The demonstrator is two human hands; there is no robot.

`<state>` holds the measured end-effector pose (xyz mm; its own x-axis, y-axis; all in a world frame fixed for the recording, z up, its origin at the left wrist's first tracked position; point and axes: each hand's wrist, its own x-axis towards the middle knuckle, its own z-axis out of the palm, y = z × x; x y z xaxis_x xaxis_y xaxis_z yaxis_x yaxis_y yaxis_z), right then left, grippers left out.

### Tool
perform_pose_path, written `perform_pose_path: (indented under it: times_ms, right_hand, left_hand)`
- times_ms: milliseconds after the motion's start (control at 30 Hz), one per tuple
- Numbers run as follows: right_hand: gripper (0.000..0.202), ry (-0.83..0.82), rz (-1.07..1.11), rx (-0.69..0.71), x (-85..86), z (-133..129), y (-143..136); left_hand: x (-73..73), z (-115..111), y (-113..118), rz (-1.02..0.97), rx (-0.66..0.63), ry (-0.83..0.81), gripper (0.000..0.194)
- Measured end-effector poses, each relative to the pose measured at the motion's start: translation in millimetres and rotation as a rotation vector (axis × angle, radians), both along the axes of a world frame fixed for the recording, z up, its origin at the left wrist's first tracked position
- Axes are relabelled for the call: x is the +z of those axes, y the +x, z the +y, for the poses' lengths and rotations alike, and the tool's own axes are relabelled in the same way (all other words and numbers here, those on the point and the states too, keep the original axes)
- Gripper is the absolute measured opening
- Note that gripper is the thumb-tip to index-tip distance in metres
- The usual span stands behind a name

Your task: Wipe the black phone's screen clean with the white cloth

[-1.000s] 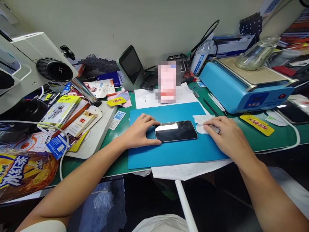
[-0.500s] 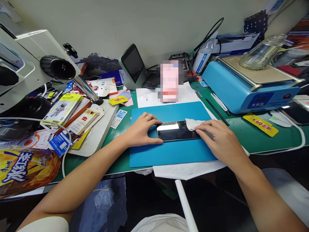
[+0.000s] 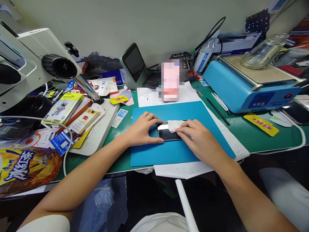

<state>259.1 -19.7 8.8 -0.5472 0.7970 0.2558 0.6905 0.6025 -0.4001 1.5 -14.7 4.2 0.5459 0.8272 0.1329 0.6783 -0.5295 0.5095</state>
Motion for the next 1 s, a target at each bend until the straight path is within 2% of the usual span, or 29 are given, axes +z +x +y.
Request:
perform_pose_path:
  times_ms: [333, 467, 567, 833, 1000]
  right_hand:
    - [0.027, 0.038, -0.003, 0.08, 0.0, -9, -42]
    - [0.026, 0.075, -0.041, 0.084, 2.4, -10, -51]
    - [0.026, 0.072, -0.078, 0.098, 5.1, -6, -39]
    - [0.028, 0.077, -0.094, -0.036, 1.7, 5, 36]
    - [0.03, 0.134, -0.114, -0.056, 0.7, 0, 49]
  left_hand:
    - [1.1, -1, 2, -0.005, 0.011, -0.005, 0.066]
    - [0.8, -1, 0, -0.01, 0.01, -0.006, 0.062]
    - [0.5, -1, -1, -0.008, 0.011, -0.016, 0.064]
    - [2.3, 0, -1, 0.01, 0.004, -0.042, 0.07]
    - [3.7, 0, -1, 0.006, 0.003, -0.046, 0.069]
